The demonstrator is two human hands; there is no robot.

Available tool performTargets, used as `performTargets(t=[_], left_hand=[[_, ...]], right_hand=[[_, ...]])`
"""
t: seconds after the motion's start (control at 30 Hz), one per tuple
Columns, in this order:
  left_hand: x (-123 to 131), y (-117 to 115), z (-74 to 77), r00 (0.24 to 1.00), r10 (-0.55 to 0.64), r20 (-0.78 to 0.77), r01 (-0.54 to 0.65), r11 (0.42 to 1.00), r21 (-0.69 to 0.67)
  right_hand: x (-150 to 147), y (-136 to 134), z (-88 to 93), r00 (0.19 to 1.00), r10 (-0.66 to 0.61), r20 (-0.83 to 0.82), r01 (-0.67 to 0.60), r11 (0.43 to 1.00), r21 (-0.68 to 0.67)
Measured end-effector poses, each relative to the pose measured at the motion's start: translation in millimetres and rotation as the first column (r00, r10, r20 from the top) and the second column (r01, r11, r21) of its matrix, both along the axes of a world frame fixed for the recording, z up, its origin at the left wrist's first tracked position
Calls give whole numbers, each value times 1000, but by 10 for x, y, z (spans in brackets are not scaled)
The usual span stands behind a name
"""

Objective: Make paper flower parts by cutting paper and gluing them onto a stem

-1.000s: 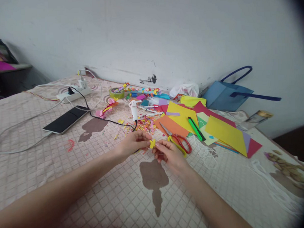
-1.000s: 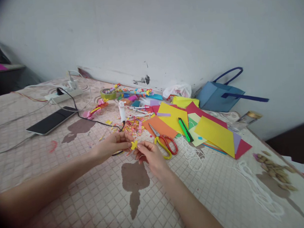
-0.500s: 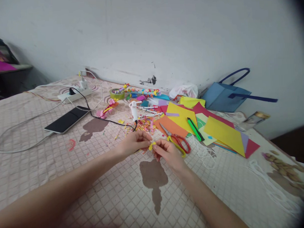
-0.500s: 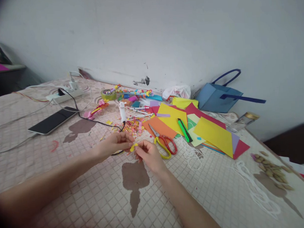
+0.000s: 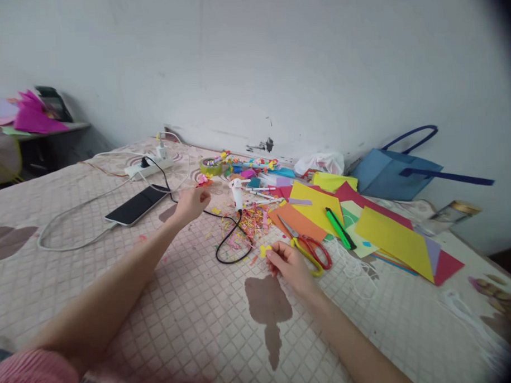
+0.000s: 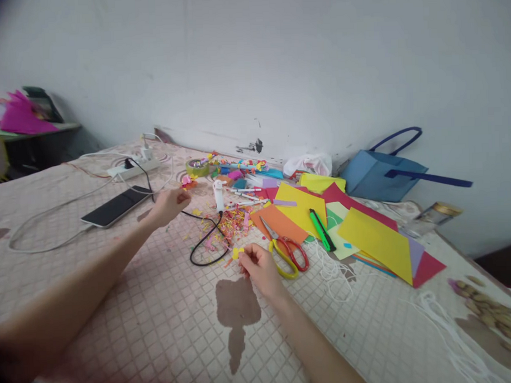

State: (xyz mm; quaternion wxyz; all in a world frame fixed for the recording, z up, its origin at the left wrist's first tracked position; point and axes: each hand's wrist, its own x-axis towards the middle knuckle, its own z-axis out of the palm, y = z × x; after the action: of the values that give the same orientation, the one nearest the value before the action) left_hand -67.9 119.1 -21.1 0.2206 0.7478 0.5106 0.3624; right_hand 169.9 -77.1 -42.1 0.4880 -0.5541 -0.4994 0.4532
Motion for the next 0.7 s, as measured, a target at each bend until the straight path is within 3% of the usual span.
performTargets(t=[0.2,0.33,0.53,0.63,0.7], left_hand=[[111,94,-179,994,-20,-103,19,1000,-4],[110,130,-225,996,-39,-83,37,999,-27],[146,-97,31,995,-68,76,72,996,-45],[314,-412,169,969,-172,180,194,974,-115],[460,-663,215,873,-255,415,373,898,-234]], right_hand=[[-4,3,-26,1000,-5,-7,5,1000,-5],[5,-5,-12,1000,3,-9,-3,1000,3],[8,-10,56,999,-22,-45,24,999,27],[-1,-20,83,993,-18,-116,26,997,72],[-12,-31,98,988,-14,-151,30,994,104]])
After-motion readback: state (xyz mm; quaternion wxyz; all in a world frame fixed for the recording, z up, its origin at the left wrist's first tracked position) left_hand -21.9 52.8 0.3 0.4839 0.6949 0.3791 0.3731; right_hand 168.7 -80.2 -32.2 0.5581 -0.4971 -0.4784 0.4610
